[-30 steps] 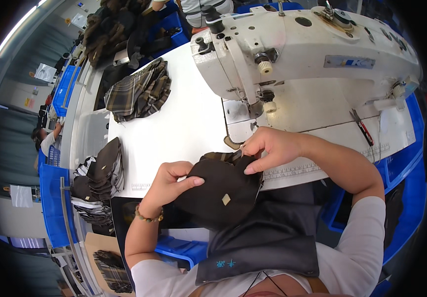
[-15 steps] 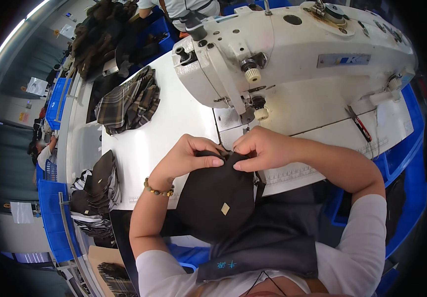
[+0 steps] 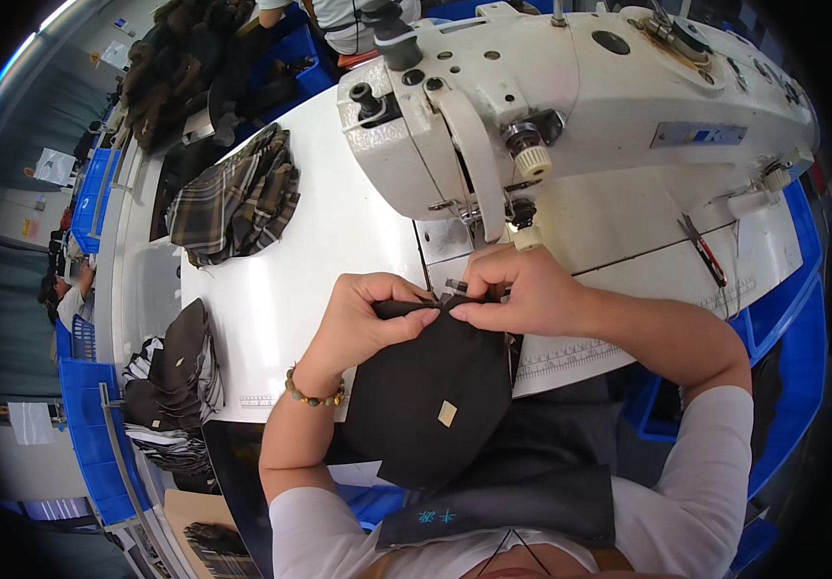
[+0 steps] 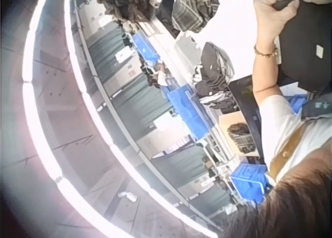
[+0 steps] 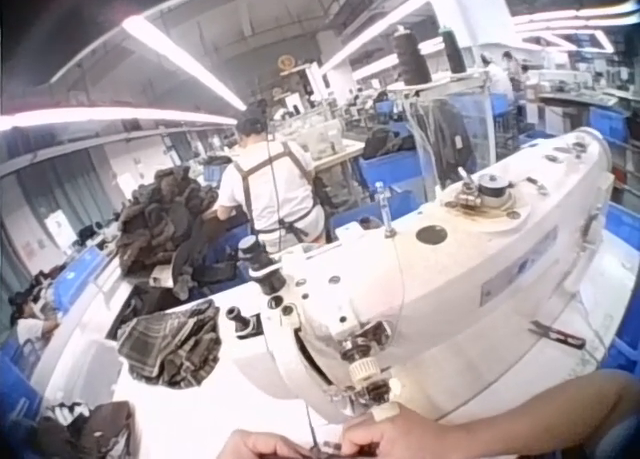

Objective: The person is sewing various fabric and leather pieces together using an industrial sewing machine at a workstation.

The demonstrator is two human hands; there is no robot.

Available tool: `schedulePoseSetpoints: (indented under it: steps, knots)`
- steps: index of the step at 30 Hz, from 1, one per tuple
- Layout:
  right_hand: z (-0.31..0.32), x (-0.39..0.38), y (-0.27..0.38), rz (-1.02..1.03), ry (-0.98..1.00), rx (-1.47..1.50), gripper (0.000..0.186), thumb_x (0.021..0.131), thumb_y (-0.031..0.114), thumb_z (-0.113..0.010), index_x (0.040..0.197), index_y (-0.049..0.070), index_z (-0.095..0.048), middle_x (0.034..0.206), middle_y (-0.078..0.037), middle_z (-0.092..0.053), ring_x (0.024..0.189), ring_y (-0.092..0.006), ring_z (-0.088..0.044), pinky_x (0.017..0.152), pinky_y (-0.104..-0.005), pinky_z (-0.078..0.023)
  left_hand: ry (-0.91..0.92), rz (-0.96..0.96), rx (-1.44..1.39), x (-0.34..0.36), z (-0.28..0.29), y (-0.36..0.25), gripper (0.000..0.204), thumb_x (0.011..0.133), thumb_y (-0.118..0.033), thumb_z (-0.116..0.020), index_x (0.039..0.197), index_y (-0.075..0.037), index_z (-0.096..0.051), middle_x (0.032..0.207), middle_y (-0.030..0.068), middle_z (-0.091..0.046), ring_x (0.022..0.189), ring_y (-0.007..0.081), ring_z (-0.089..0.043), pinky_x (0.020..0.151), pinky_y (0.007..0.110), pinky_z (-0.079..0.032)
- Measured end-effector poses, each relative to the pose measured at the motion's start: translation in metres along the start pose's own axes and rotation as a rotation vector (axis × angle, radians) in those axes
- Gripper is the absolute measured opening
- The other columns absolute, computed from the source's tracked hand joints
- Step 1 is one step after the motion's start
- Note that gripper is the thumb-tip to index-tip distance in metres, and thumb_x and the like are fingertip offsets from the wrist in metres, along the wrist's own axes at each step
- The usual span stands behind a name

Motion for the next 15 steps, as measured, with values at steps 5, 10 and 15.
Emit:
schedulePoseSetpoints:
  steps: [5, 10, 15]
  knots:
    - [0.0, -0.0014, 0.0022, 0.002, -0.024, 0.008, 0.029, 0.081, 0.01, -0.08, 0.069, 0.002, -0.054, 0.07, 0.0, -0.057, 0.062, -0.0081, -0.051, 0.054, -0.0252, -0.039, 0.0, -0.015, 0.016, -0.0017, -0.0004, -0.0005, 0.007, 0.078, 0.0, -0.079, 0.08, 0.003, -0.073, 0.087, 0.0076, -0.075, 0.077, 0.0086, -0.065, 0.072, 0.023, -0.052]
    - [0.0004, -0.0021, 0.0027, 0.0, -0.018, -0.013, 0.03, 0.081, 0.01, -0.08, 0.068, 0.003, -0.054, 0.07, 0.0, -0.057, 0.062, -0.0084, -0.052, 0.055, -0.0253, -0.04, 0.008, -0.019, 0.008, -0.0019, -0.0023, -0.0015, 0.007, 0.079, 0.0, -0.078, 0.079, 0.003, -0.072, 0.085, 0.0065, -0.075, 0.076, 0.0076, -0.064, 0.071, 0.022, -0.052]
    - [0.0016, -0.0009, 0.0027, 0.061, -0.048, -0.014, 0.03, 0.081, 0.01, -0.081, 0.068, 0.003, -0.055, 0.071, -0.001, -0.061, 0.064, -0.0096, -0.054, 0.056, -0.0254, -0.042, 0.02, -0.029, 0.003, -0.0006, -0.0025, -0.002, 0.007, 0.081, 0.0, -0.077, 0.08, 0.004, -0.072, 0.085, 0.0061, -0.075, 0.076, 0.0067, -0.063, 0.07, 0.022, -0.051]
Point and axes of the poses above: each hand's wrist, its own x-axis towards the middle knuckle, its own z-axis out of the back of the hand, y = z × x, the point moved 5 cm from there along x, towards the middle knuckle
